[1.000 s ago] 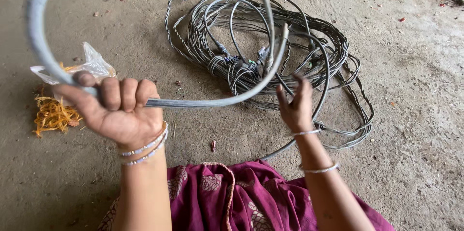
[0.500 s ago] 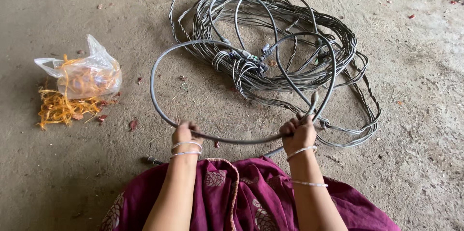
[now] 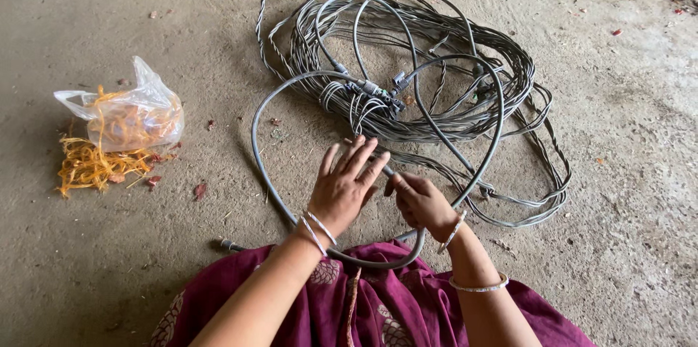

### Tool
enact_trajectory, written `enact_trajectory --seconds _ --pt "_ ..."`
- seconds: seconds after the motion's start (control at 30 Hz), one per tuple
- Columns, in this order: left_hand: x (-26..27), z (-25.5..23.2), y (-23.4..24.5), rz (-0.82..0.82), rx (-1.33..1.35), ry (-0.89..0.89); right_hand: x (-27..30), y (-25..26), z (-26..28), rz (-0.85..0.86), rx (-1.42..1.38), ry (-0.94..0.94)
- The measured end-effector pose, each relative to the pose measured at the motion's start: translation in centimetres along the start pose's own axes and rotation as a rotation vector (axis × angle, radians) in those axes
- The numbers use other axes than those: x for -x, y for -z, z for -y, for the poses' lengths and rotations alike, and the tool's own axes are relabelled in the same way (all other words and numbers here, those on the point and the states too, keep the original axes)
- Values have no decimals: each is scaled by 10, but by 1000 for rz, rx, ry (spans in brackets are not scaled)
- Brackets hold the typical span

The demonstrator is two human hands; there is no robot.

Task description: The person sits on the floor and coils sections of a long gray cable, then ties each coil with an orange string. The person repeats this process for multiple sections of the cable.

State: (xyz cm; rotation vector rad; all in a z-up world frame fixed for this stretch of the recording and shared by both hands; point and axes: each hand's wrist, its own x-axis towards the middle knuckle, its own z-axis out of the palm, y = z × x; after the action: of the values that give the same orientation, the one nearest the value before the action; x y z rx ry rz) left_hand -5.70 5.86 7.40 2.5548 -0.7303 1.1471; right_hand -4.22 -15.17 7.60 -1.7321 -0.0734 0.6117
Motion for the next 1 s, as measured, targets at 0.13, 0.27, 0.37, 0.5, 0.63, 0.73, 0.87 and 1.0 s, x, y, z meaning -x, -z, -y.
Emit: enact_trajectory --seconds 0.13,0.27,0.37,0.5,0.63,0.73,0.87,1.0 --pt "10 27 -19 317 170 144 -16 -3 -32 -38 435 300" --pt "33 51 -35 195 275 538 -15 4 -70 -200 132 163" --pt "50 66 -45 202 519 955 -20 -2 -85 -345 -372 268" --pt "65 56 -61 319 856 1035 -30 -9 -69 -294 -672 446" --pt "74 47 -74 656 842 918 -31 -15 -40 -285 -670 402" --pt "90 45 -83 750 1012 754 -28 -18 -22 -284 -628 307" --pt "100 44 -82 692 1535 737 -22 -20 4 -193 -670 142" --pt "91 12 -71 760 2153 673 -23 -21 26 -61 -628 123"
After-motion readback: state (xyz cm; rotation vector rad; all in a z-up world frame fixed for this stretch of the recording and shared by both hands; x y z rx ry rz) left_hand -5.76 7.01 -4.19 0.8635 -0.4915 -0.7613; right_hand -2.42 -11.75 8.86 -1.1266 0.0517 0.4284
